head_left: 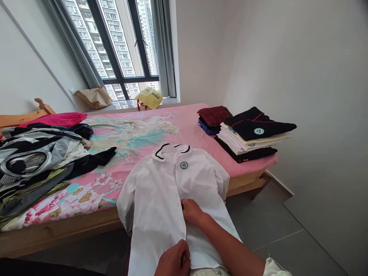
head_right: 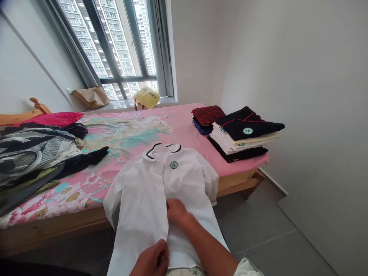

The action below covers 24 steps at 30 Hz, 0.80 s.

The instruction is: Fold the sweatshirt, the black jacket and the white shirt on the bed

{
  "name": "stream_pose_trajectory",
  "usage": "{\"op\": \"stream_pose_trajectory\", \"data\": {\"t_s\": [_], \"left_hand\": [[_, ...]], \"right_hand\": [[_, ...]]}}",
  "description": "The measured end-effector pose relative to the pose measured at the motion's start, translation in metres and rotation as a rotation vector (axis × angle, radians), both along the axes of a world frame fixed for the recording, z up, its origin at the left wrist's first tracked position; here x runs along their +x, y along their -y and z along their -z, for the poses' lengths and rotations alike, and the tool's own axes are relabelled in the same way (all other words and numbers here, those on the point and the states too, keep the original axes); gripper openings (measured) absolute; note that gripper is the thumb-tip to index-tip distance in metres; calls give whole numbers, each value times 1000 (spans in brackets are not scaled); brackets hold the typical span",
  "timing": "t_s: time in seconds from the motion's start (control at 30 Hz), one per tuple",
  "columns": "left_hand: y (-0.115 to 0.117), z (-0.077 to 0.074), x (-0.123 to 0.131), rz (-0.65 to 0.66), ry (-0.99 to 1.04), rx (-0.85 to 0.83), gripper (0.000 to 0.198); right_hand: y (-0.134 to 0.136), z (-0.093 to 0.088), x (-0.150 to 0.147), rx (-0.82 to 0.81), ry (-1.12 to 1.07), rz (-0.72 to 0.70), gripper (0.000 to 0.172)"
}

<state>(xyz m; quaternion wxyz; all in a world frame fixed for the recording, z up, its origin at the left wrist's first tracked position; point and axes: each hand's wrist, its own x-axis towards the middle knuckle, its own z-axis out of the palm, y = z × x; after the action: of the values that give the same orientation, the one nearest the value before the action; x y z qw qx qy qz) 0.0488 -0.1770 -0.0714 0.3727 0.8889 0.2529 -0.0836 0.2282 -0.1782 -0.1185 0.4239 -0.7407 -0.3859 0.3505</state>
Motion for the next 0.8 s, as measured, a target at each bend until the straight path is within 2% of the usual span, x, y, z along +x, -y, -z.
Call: {"op": "stream_pose_trajectory", "data": {"t_s": [0.2,0.4,0.5,0.6,0.67,0.73,0.8], "left_hand": [[0,-4,-1,-2,24,-25,7],[1,2,0,6,2,-34,10],[-3,-10,-3,69,-34,-74,13],[-21,-34,-4,118,2,-45,19],[-40,-48,1,51,103,93,15],[-60,-55,10,-47,203,237,17],[-75,-52,23,-107,257,312,20]], "right_hand": [[3,10,1,-17,-113,9,12],[6,3,-1,68,-161,35,22],[8,-2,-6,160,-174,33,24],[11,-4,-9,234,-161,42,24],[12,-5,-10,237,-136,46,23],[12,-6,-10,231,-114,43,22],[12,-6,-10,235,-81,40,20]]}}
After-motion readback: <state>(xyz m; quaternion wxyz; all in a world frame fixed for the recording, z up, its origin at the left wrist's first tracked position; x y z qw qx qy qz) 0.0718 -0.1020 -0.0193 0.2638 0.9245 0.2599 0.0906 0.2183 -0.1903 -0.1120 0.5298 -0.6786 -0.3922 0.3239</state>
